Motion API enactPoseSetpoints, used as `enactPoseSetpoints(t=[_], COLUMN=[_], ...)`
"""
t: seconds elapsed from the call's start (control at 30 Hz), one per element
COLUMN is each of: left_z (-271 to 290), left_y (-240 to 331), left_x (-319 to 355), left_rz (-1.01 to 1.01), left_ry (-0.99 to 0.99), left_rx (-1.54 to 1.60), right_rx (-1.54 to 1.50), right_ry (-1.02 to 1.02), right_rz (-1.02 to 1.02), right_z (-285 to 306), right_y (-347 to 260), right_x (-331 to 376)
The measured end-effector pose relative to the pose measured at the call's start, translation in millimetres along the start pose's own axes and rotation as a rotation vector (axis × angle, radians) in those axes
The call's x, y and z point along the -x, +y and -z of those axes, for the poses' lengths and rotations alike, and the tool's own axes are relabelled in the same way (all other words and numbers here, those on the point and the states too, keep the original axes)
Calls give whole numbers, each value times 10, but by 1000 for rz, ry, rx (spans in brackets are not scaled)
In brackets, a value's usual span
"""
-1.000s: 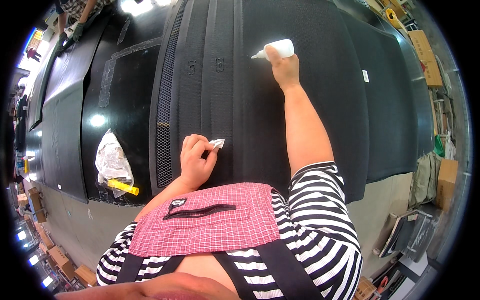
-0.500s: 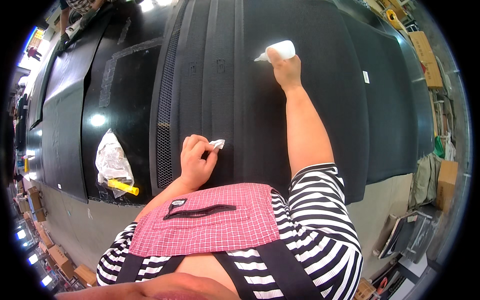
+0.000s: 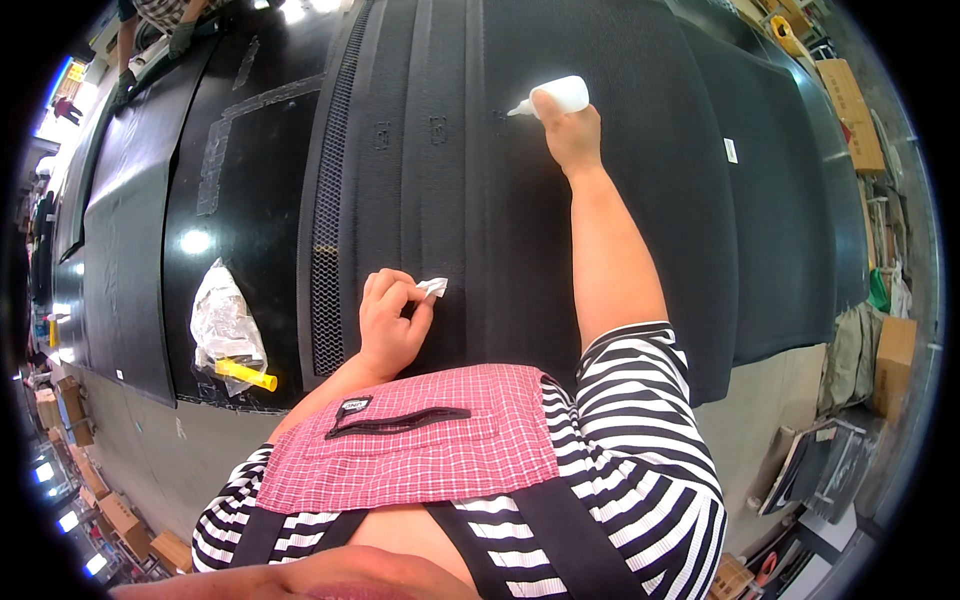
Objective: The person assembles car floor mats by applying glue from a white bottle to the edges of a black mat and pressing down small white rectangular pieces. They use a yellow roller tool to smooth the pieces onto the mat surface. The person handles multiple mats, stacking them on a metal table in a workshop environment.
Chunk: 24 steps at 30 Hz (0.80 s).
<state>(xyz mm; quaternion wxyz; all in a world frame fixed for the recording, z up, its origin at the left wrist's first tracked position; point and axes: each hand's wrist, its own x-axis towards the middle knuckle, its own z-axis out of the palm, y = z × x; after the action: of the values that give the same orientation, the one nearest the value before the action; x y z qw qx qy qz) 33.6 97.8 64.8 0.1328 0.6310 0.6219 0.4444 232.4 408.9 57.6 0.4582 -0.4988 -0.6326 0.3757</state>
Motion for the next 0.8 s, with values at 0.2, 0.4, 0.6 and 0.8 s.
enactPoseSetpoints(t=[0.2, 0.4, 0.6, 0.8], left_z=[-15, 11, 21, 57], left_y=[1, 12, -13, -17], left_x=[-3, -4, 67, 60], left_rz=[-1, -1, 10, -8], left_ry=[10, -4, 50, 27], left_rx=[23, 18, -1, 120], right_rx=[14, -356, -1040, -1579], right_ry=[-48, -16, -96, -687], right_rz=[12, -117, -390, -778], right_z=[82, 192, 63, -899], right_y=[-62, -114, -630, -1403], right_x=[123, 130, 304, 1059])
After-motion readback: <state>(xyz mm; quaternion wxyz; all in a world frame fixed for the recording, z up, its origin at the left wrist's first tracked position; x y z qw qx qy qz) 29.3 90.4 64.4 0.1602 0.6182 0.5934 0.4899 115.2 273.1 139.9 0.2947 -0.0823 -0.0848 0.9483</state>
